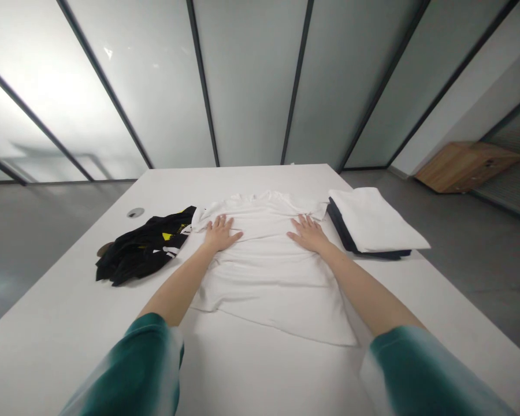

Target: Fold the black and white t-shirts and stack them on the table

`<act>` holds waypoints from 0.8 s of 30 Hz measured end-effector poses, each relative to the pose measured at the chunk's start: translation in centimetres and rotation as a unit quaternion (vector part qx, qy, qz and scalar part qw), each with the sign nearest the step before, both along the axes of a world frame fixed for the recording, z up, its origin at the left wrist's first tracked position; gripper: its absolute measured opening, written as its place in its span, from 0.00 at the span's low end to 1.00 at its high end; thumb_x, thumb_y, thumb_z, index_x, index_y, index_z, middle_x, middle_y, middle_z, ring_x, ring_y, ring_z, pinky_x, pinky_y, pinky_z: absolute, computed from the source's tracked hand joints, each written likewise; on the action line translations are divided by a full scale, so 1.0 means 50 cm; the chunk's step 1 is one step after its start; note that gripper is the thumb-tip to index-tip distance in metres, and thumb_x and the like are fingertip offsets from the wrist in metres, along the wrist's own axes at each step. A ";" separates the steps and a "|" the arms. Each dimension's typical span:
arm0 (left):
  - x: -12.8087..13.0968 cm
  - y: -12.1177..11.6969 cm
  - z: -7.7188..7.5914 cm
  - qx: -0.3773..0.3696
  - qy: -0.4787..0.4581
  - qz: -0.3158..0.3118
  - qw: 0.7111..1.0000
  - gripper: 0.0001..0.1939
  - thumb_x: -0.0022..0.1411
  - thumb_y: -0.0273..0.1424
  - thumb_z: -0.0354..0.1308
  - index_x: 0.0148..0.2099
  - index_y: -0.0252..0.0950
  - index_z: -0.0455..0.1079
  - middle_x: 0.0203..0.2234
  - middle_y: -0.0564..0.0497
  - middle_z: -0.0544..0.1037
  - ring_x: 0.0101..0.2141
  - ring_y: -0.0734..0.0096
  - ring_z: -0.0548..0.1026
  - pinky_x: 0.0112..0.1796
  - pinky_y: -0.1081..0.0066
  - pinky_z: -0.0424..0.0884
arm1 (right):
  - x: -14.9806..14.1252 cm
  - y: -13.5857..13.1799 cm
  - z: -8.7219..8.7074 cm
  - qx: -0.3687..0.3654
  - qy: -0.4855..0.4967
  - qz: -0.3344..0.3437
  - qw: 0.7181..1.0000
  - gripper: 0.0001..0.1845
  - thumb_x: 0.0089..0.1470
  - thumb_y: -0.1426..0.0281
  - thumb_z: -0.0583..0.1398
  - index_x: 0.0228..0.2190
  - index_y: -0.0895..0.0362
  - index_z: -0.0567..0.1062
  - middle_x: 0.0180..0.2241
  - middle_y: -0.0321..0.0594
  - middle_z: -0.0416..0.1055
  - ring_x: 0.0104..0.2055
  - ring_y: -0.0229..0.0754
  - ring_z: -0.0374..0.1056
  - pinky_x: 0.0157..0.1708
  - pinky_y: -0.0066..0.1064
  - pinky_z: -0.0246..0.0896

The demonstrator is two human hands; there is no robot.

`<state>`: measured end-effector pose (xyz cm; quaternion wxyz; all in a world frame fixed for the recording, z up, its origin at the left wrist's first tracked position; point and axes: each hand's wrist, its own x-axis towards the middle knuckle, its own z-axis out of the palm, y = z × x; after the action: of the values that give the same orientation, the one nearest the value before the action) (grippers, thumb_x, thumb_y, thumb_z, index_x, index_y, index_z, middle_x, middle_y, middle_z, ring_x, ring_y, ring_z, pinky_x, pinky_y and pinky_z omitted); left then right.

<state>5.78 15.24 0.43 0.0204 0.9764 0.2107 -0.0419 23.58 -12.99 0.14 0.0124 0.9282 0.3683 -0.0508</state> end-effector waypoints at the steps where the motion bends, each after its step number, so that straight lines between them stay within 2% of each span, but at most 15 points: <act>1: 0.005 0.006 -0.001 0.001 -0.001 0.001 1.000 0.43 0.66 0.58 0.37 0.74 0.38 0.45 0.72 0.41 0.44 0.70 0.48 0.43 0.65 0.47 0.44 | 0.008 0.005 -0.001 0.003 0.000 0.002 1.000 0.41 0.64 0.46 0.43 0.69 0.55 0.52 0.72 0.50 0.38 0.72 0.58 0.34 0.67 0.51 0.36; 9: -0.005 0.007 -0.015 -0.002 -0.035 -0.013 0.999 0.41 0.67 0.55 0.39 0.72 0.33 0.49 0.71 0.37 0.48 0.69 0.47 0.45 0.64 0.46 0.45 | 0.014 0.004 -0.014 0.012 -0.002 0.016 1.000 0.40 0.64 0.46 0.44 0.68 0.55 0.53 0.72 0.50 0.40 0.73 0.57 0.35 0.67 0.50 0.37; 12: -0.019 0.002 -0.003 0.003 -0.090 -0.014 0.996 0.36 0.69 0.50 0.42 0.70 0.31 0.54 0.69 0.36 0.54 0.68 0.46 0.50 0.64 0.47 0.48 | 0.001 -0.003 -0.003 0.023 -0.032 0.010 0.999 0.37 0.65 0.50 0.46 0.67 0.58 0.57 0.70 0.52 0.45 0.72 0.58 0.40 0.66 0.50 0.38; 14: -0.038 -0.003 0.014 0.010 -0.151 -0.024 0.988 0.31 0.69 0.45 0.45 0.65 0.31 0.60 0.65 0.35 0.62 0.65 0.48 0.58 0.62 0.50 0.55 | -0.019 -0.014 0.012 0.054 -0.073 0.011 0.996 0.35 0.65 0.54 0.48 0.65 0.61 0.60 0.68 0.55 0.52 0.69 0.59 0.47 0.65 0.50 0.41; 17: -0.094 -0.013 0.041 0.011 -0.203 -0.067 0.977 0.22 0.68 0.43 0.47 0.53 0.34 0.70 0.51 0.38 0.74 0.54 0.50 0.70 0.55 0.54 0.65 | -0.073 -0.050 0.034 0.098 -0.106 0.024 0.989 0.28 0.64 0.59 0.49 0.57 0.61 0.69 0.59 0.55 0.66 0.61 0.57 0.60 0.60 0.47 0.51; 19: -0.145 -0.023 0.047 -0.001 -0.194 -0.112 0.975 0.20 0.68 0.43 0.47 0.47 0.35 0.72 0.42 0.40 0.77 0.47 0.53 0.73 0.51 0.55 0.68 | -0.124 -0.083 0.038 0.099 -0.092 0.032 0.990 0.24 0.64 0.59 0.49 0.51 0.58 0.74 0.52 0.53 0.72 0.54 0.54 0.66 0.54 0.44 0.57; 20: -0.173 -0.030 0.045 -0.009 -0.182 -0.139 0.973 0.20 0.68 0.43 0.47 0.46 0.35 0.72 0.42 0.41 0.77 0.46 0.54 0.74 0.51 0.55 0.68 | -0.152 -0.100 0.035 0.094 -0.081 0.037 0.992 0.24 0.65 0.58 0.48 0.50 0.57 0.75 0.51 0.52 0.73 0.53 0.53 0.67 0.53 0.43 0.59; 22: -0.223 -0.043 0.031 -0.018 -0.156 -0.184 0.970 0.23 0.67 0.45 0.48 0.52 0.35 0.71 0.48 0.39 0.76 0.51 0.54 0.72 0.53 0.55 0.67 | -0.203 -0.129 0.019 0.077 -0.065 0.043 0.994 0.28 0.65 0.54 0.47 0.54 0.56 0.73 0.55 0.52 0.71 0.56 0.54 0.66 0.54 0.44 0.58; 24: -0.263 -0.055 0.011 -0.019 -0.129 -0.207 0.970 0.28 0.67 0.48 0.48 0.61 0.36 0.66 0.59 0.38 0.69 0.59 0.52 0.66 0.58 0.54 0.63 | -0.238 -0.151 -0.002 0.056 -0.055 0.039 0.996 0.34 0.64 0.50 0.47 0.61 0.56 0.67 0.62 0.53 0.63 0.64 0.57 0.58 0.59 0.48 0.54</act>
<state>-7.37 12.49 0.96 0.0565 0.9955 -0.0009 0.0767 11.66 -20.51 0.04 -0.0174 0.9139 0.4050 0.0216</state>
